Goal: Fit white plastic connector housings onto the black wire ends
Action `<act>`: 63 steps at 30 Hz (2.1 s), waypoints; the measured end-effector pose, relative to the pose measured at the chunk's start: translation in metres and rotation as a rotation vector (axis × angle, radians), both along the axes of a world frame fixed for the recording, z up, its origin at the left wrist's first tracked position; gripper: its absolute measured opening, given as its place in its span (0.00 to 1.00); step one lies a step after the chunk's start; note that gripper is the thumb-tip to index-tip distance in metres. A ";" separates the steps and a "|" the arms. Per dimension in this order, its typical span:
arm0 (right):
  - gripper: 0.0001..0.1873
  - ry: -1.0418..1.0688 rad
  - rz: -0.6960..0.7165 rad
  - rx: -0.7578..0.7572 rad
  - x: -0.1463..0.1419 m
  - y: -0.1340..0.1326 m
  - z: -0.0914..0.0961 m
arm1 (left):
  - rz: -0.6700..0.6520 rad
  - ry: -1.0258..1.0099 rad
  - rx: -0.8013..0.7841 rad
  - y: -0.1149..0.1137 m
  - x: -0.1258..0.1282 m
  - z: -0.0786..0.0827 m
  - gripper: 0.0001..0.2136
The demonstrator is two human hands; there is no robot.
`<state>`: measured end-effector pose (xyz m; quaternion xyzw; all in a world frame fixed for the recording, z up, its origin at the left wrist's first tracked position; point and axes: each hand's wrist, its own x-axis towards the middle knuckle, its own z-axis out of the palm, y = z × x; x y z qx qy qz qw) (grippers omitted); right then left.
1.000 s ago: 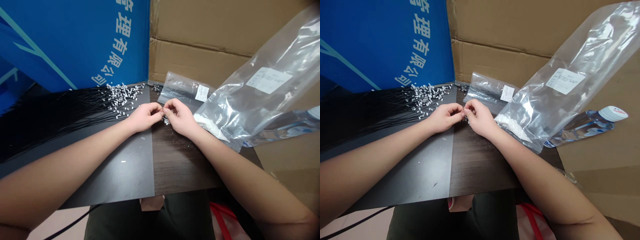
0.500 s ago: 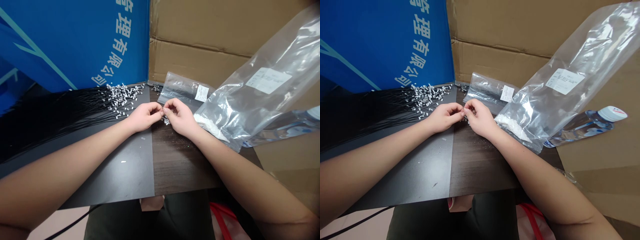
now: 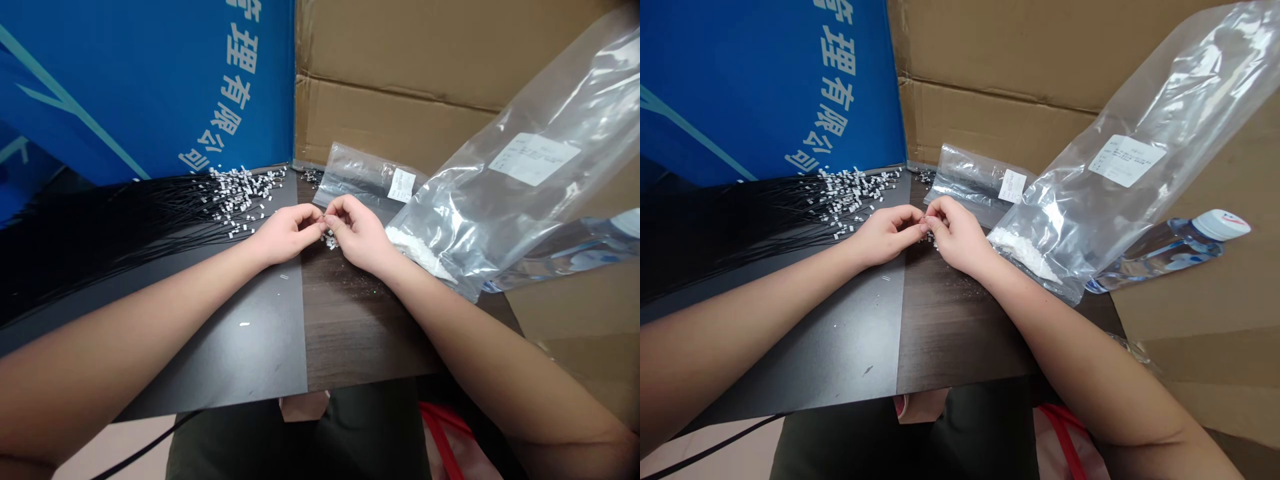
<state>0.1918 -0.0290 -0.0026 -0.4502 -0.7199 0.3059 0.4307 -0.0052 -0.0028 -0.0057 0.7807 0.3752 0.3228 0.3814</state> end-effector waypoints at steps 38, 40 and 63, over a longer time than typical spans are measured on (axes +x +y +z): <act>0.03 0.003 -0.008 -0.012 -0.001 0.000 -0.003 | 0.013 -0.079 -0.043 0.003 0.000 -0.002 0.12; 0.03 -0.002 -0.007 -0.009 -0.001 0.000 -0.002 | 0.011 -0.075 -0.040 0.003 0.000 -0.002 0.12; 0.03 -0.174 0.021 0.126 0.005 0.001 0.003 | -0.016 -0.013 -0.003 0.002 0.000 -0.001 0.13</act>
